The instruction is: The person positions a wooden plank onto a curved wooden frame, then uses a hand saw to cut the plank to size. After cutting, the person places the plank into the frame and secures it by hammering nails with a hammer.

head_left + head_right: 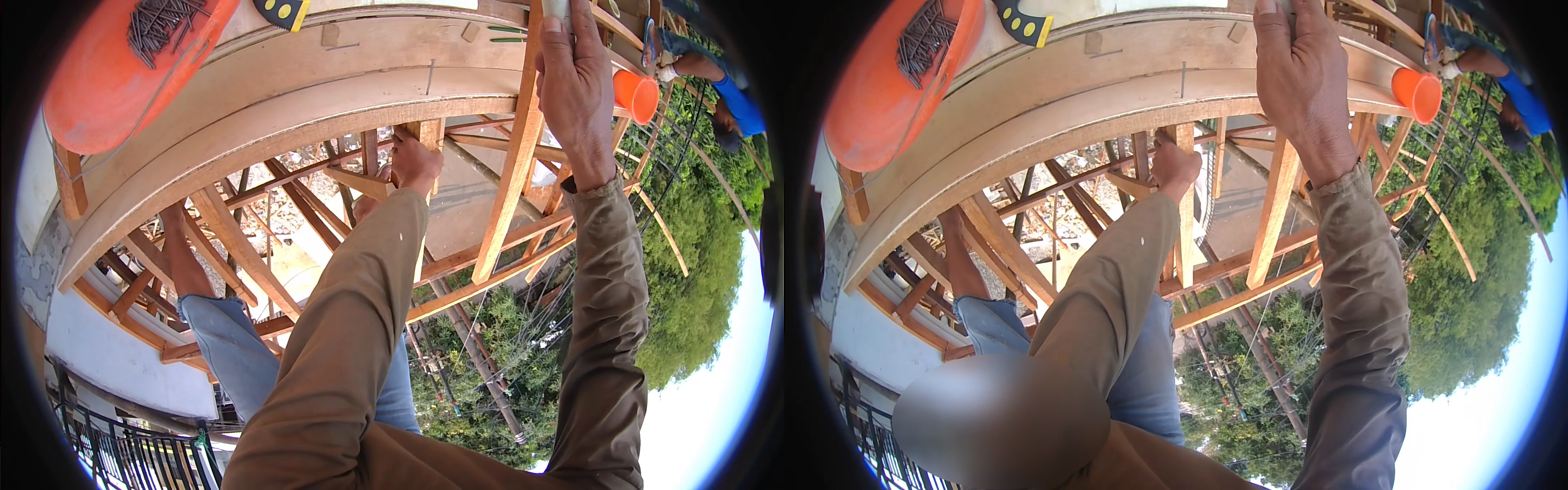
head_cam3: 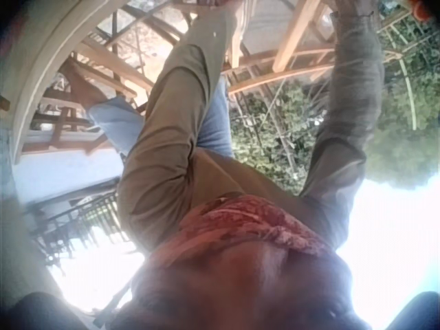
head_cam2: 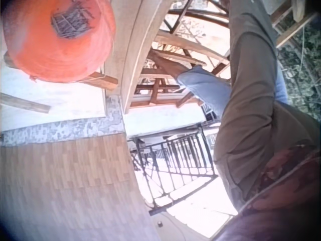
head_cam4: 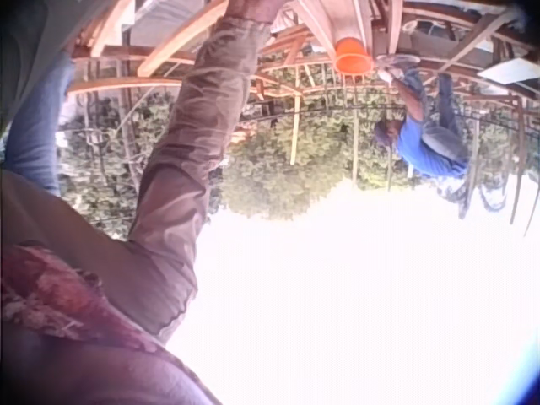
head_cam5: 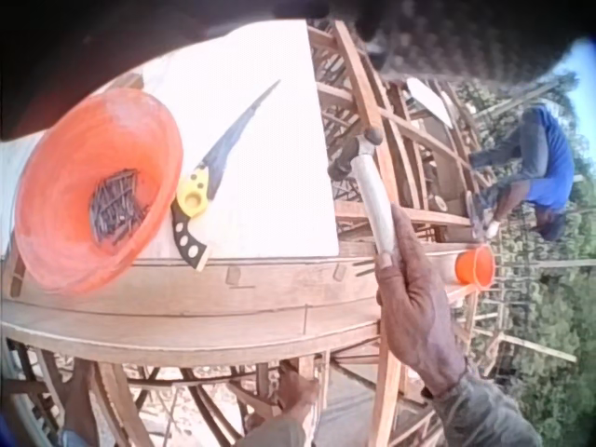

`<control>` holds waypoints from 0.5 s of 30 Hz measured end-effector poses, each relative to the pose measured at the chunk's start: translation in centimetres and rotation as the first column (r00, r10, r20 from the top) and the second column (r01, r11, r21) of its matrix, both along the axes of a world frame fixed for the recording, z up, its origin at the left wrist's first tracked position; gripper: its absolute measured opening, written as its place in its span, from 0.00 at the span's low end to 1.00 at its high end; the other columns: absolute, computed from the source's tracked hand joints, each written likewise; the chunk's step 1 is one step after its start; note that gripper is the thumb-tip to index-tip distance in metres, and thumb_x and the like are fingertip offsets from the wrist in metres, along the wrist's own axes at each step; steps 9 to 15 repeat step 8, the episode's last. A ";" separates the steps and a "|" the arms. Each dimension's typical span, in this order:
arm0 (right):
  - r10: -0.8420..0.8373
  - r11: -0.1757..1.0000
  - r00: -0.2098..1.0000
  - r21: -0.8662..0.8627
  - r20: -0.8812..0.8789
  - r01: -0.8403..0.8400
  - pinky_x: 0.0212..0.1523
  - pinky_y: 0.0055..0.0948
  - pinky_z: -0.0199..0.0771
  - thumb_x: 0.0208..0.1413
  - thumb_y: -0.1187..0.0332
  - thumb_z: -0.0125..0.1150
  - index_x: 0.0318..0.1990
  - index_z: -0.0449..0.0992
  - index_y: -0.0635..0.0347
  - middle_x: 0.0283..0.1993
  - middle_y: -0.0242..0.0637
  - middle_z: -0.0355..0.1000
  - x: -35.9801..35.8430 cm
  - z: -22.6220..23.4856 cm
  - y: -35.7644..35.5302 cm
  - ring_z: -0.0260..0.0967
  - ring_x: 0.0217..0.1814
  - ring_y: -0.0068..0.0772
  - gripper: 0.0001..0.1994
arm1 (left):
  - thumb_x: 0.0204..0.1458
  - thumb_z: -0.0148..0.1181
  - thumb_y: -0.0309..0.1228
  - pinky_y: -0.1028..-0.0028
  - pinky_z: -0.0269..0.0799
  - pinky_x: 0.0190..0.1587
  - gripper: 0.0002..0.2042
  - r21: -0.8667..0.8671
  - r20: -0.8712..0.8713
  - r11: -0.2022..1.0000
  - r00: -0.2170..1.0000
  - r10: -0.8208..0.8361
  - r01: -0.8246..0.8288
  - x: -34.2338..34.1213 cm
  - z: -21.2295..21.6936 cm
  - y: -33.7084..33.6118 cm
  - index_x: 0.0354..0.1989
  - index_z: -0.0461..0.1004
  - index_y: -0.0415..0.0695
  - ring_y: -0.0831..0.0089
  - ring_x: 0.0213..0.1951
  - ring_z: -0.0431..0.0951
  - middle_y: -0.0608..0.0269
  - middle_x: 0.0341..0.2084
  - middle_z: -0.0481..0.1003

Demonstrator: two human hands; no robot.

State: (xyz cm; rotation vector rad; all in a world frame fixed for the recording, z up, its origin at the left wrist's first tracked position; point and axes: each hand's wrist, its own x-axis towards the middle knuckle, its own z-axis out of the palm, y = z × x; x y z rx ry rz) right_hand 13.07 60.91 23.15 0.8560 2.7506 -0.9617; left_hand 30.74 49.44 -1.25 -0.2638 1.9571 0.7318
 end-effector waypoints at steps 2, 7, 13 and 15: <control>-0.009 1.000 0.990 0.017 0.142 0.006 0.39 0.43 0.75 0.71 0.56 0.48 0.75 0.58 0.46 0.33 0.48 0.77 1.6 -1.4 -0.5 0.76 0.32 0.48 0.26 | 0.44 0.67 0.34 0.51 0.77 0.51 0.41 0.014 -0.004 1.000 1.000 -0.017 0.018 -0.1 0.5 0.1 0.66 0.53 0.35 0.44 0.50 0.80 0.39 0.50 0.76; 0.118 0.993 0.803 -0.094 0.584 -0.078 0.59 0.45 0.70 0.70 0.54 0.47 0.76 0.55 0.50 0.52 0.58 0.76 3.2 -4.1 1.1 0.77 0.53 0.52 0.30 | 0.43 0.67 0.34 0.51 0.77 0.53 0.46 0.016 0.023 1.000 0.999 -0.022 0.022 0.2 0.2 0.0 0.70 0.48 0.35 0.45 0.51 0.80 0.39 0.53 0.75; 0.071 0.990 0.793 -0.140 0.606 0.019 0.64 0.44 0.69 0.70 0.54 0.47 0.76 0.55 0.48 0.57 0.60 0.75 1.2 -2.2 0.1 0.76 0.58 0.51 0.30 | 0.44 0.67 0.35 0.52 0.77 0.55 0.46 0.023 0.057 1.000 0.998 -0.018 0.017 -0.2 0.2 -0.1 0.72 0.49 0.37 0.45 0.51 0.80 0.37 0.56 0.74; 0.071 0.990 0.793 -0.140 0.606 0.019 0.64 0.44 0.69 0.70 0.54 0.47 0.76 0.55 0.48 0.57 0.60 0.75 1.2 -2.2 0.1 0.76 0.58 0.51 0.30 | 0.44 0.67 0.35 0.52 0.77 0.55 0.46 0.023 0.057 1.000 0.998 -0.018 0.017 -0.2 0.2 -0.1 0.72 0.49 0.37 0.45 0.51 0.80 0.37 0.56 0.74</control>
